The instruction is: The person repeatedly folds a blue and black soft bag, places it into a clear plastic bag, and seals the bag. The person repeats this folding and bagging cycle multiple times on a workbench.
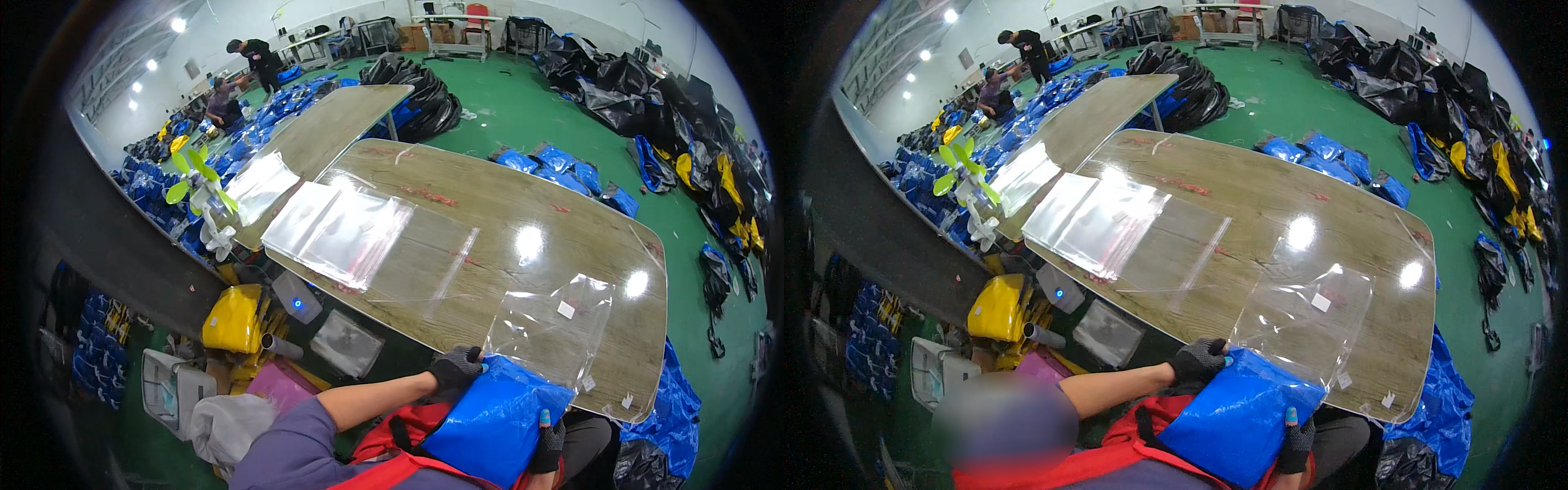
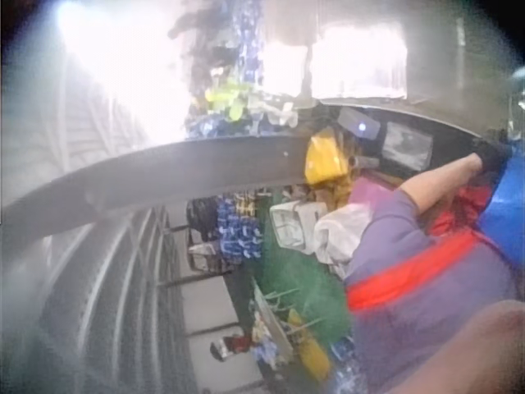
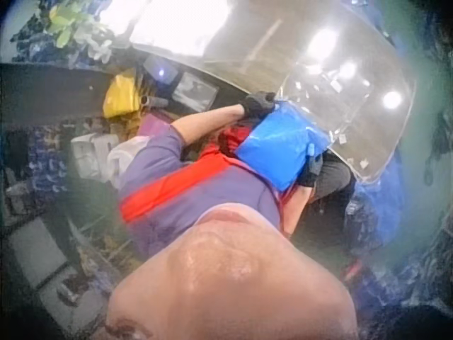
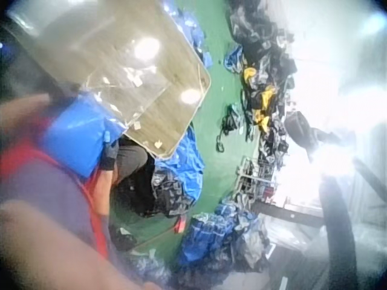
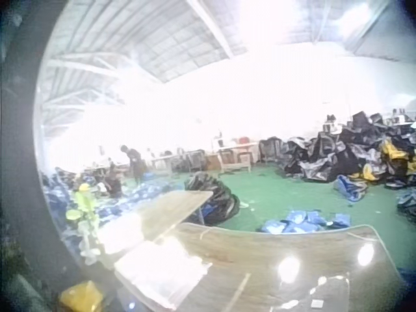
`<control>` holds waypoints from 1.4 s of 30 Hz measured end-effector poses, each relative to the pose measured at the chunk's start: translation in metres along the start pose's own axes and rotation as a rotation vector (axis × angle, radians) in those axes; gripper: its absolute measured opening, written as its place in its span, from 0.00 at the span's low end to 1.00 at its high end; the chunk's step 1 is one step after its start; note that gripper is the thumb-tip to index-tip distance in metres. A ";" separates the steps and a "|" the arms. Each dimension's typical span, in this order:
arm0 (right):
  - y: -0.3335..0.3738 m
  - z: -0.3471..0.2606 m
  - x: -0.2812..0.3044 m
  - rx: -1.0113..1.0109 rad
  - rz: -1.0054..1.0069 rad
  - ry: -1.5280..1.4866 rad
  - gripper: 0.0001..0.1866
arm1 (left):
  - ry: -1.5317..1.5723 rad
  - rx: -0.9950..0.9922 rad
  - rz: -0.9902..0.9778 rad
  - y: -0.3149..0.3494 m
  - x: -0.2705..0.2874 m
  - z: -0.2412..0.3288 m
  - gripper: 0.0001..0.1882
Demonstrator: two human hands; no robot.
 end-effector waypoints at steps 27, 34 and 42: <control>0.030 0.016 0.003 -0.011 -0.052 -0.011 0.36 | 0.288 0.010 0.144 0.033 -0.011 -0.025 0.19; 0.044 -0.018 -0.021 0.174 0.061 -0.148 0.30 | 0.187 -0.151 0.021 0.041 -0.008 -0.011 0.20; 0.072 0.000 -0.030 0.027 0.034 0.017 0.34 | 0.451 0.011 -0.080 0.056 0.003 -0.032 0.17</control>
Point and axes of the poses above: each hand's wrist, its own y-axis away from the middle knuckle, its own x-axis out of the back of the hand, z = x × y, the point moved 2 cm from there along -y, towards the middle knuckle, and after that the axes turned 2 degrees about -z, right-handed, at the moved point
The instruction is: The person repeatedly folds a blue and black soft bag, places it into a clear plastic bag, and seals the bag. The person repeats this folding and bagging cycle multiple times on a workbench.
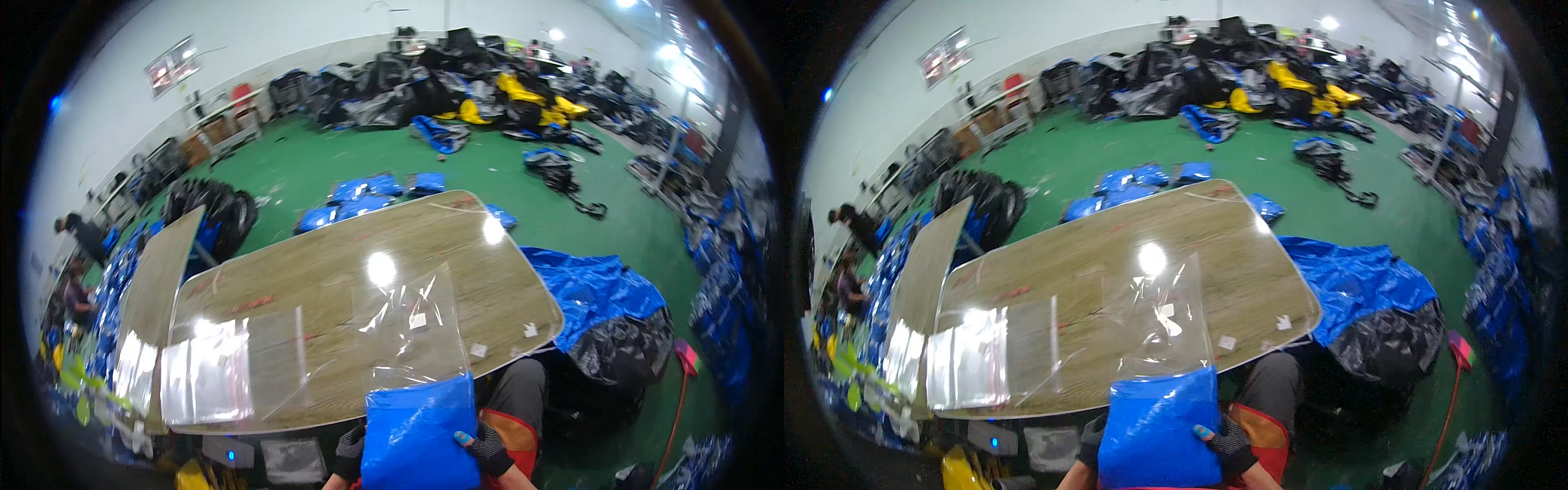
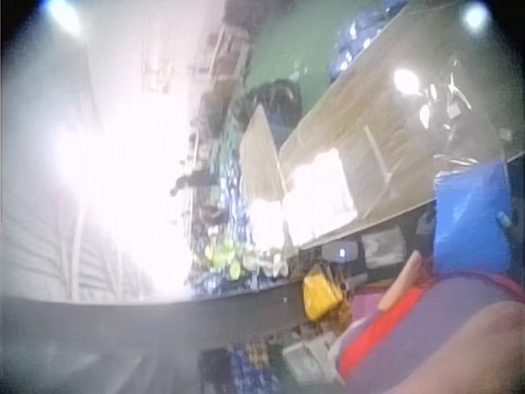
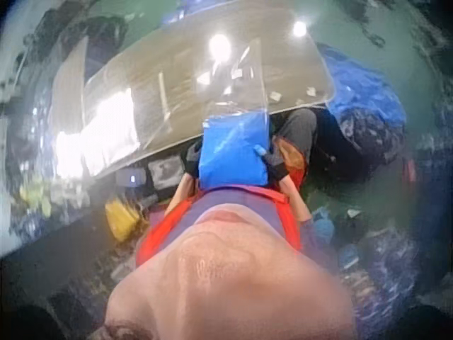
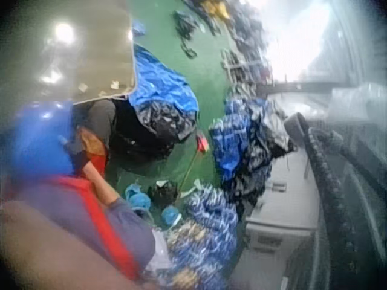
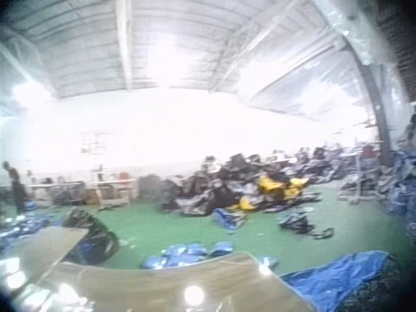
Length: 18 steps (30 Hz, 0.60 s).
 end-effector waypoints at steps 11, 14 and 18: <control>-0.025 -0.046 0.003 -0.010 -0.188 -0.009 0.40 | -0.328 0.100 -0.062 -0.011 -0.014 0.051 0.30; 0.010 -0.030 -0.011 -0.233 -0.311 0.055 0.40 | -0.146 0.158 -0.161 0.028 -0.003 0.035 0.31; 0.026 0.001 -0.013 -0.231 -0.160 -0.243 0.39 | -0.222 0.282 -0.348 0.044 0.016 0.023 0.22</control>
Point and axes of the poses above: each hand's wrist, its own y-axis away from the middle knuckle, its own x-axis out of the back of the hand, z = x × y, the point moved 2 cm from there along -y, towards the middle knuckle, and after that the axes turned 2 degrees about -z, right-handed, at the moved point
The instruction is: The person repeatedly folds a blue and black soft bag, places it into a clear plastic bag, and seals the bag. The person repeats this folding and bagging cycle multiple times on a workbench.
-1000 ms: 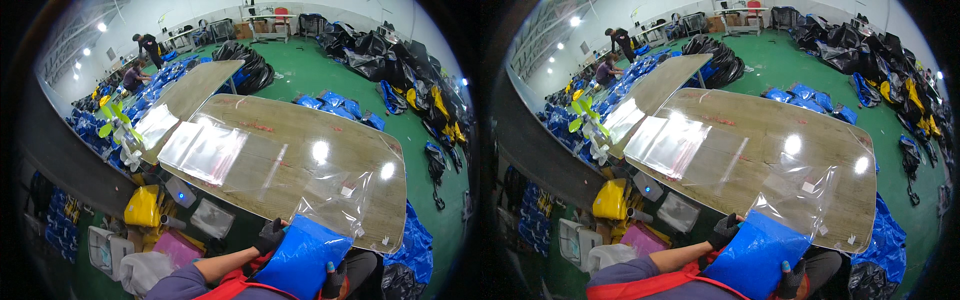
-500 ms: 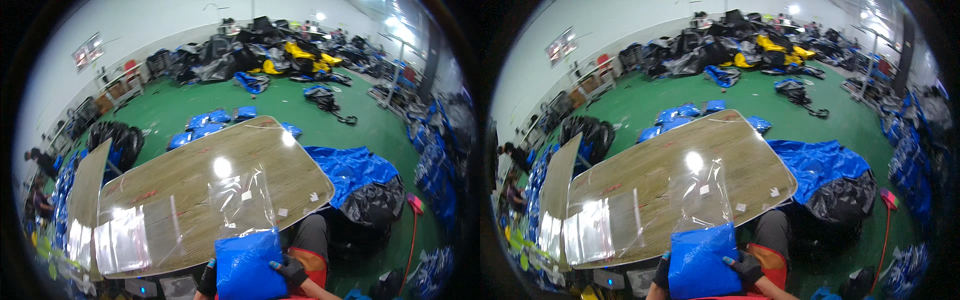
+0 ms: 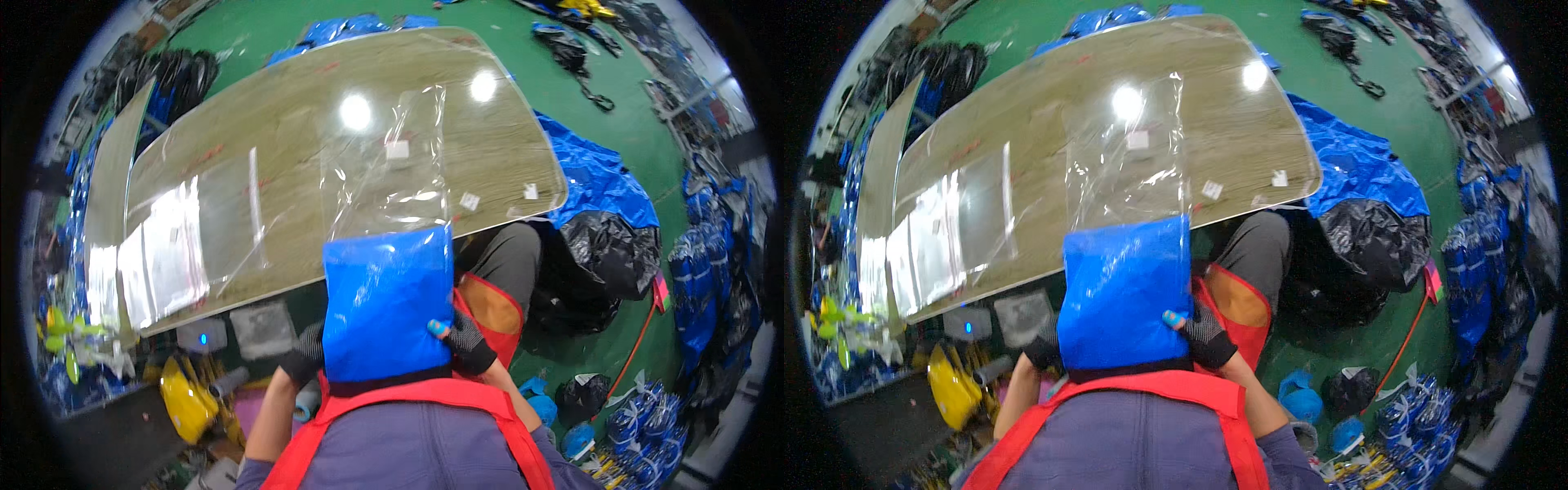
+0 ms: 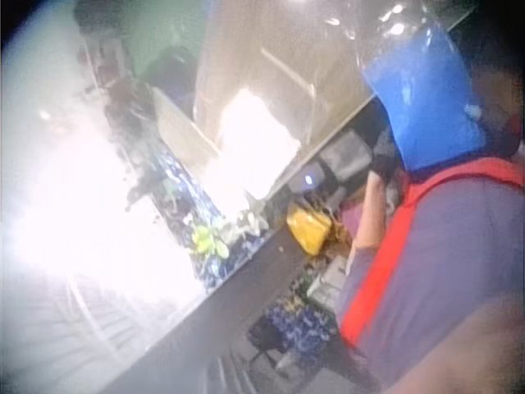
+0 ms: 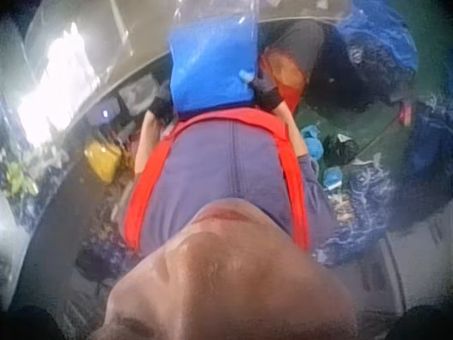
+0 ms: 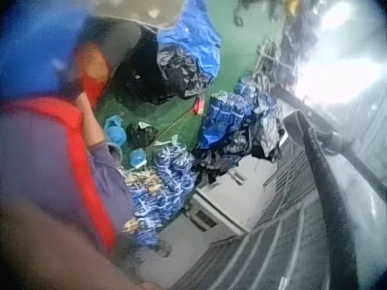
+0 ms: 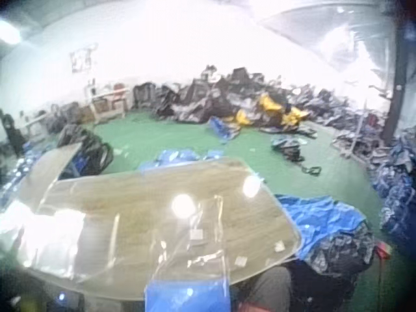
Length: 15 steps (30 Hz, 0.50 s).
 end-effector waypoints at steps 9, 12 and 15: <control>-0.021 -0.023 0.013 -0.097 0.143 0.233 0.38 | -0.001 -0.204 0.080 -0.055 -0.005 0.047 0.62; -0.040 -0.038 0.018 0.268 0.161 0.111 0.37 | 0.007 -0.500 0.299 -0.065 -0.025 0.033 0.55; -0.058 -0.033 0.020 0.220 0.243 0.316 0.39 | 0.012 -0.469 0.419 -0.066 -0.031 0.016 0.44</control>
Point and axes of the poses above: each hand's wrist, its own y-axis away from the middle knuckle, its own x-axis out of the back of the hand, z = x × y, the point moved 2 cm from there along -y, towards the middle knuckle, and after that the axes turned 2 degrees about -z, right-handed, at the moved point
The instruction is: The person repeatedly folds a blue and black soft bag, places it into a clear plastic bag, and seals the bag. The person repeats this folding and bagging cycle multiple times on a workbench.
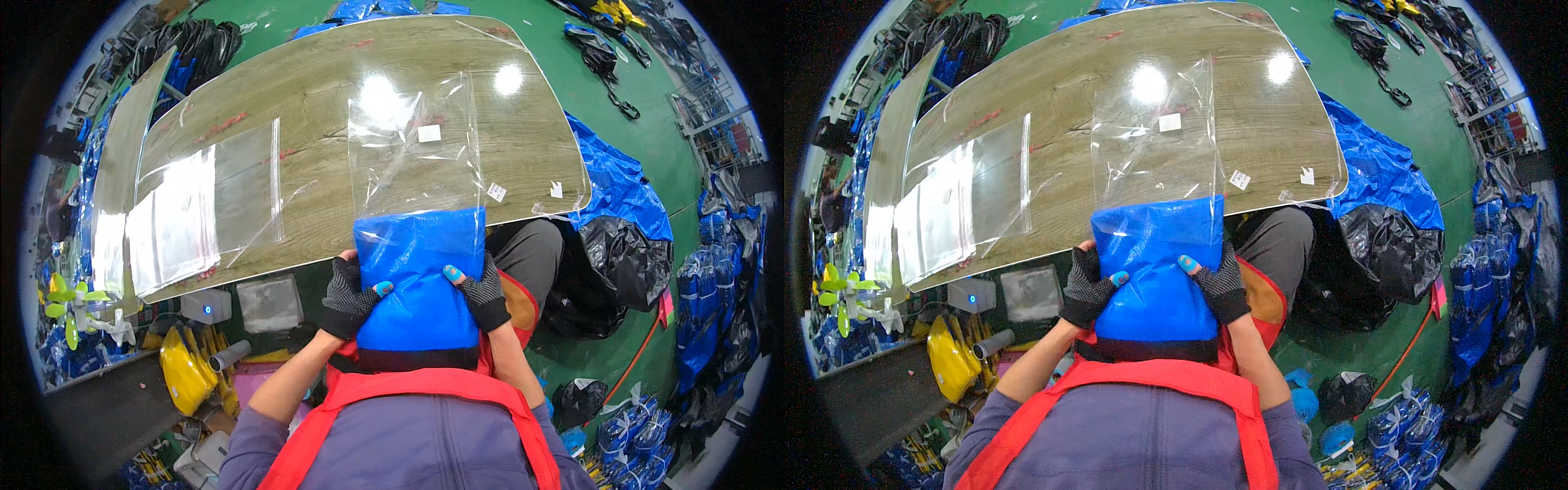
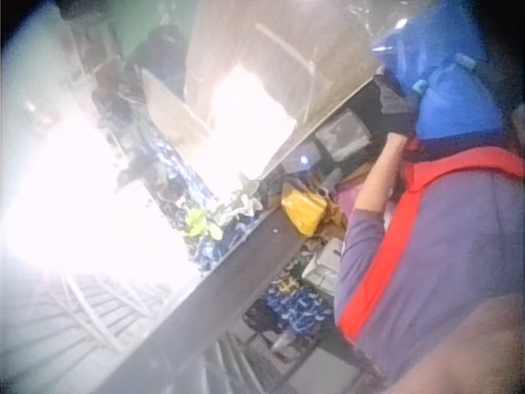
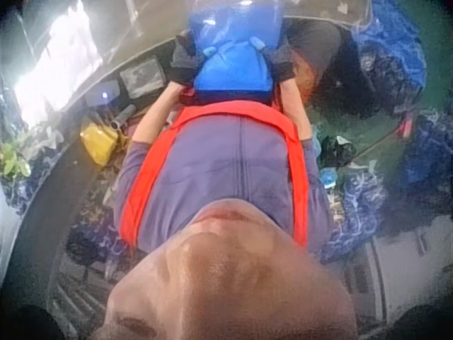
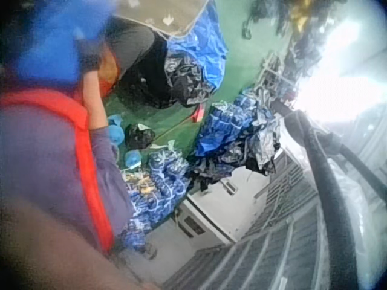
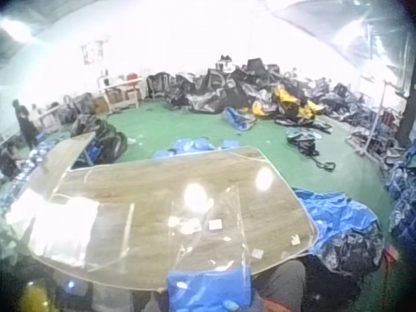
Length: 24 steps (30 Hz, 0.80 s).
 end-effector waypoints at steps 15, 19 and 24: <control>0.026 -0.007 0.009 -0.207 0.004 0.276 0.33 | -0.821 -0.352 -0.192 0.004 0.021 0.047 0.07; 0.037 0.007 0.012 -0.193 -0.106 0.284 0.34 | -0.047 -0.073 -0.187 -0.001 0.038 0.034 0.11; 0.038 0.002 0.013 -0.309 -0.342 0.265 0.32 | 0.434 0.211 0.042 -0.042 0.037 0.033 0.27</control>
Point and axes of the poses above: each hand's wrist, its own y-axis away from the middle knuckle, its own x-axis out of the back of the hand, z = x × y, the point moved 2 cm from there along -y, towards the middle knuckle, and after that the axes turned 2 degrees about -z, right-handed, at the moved point
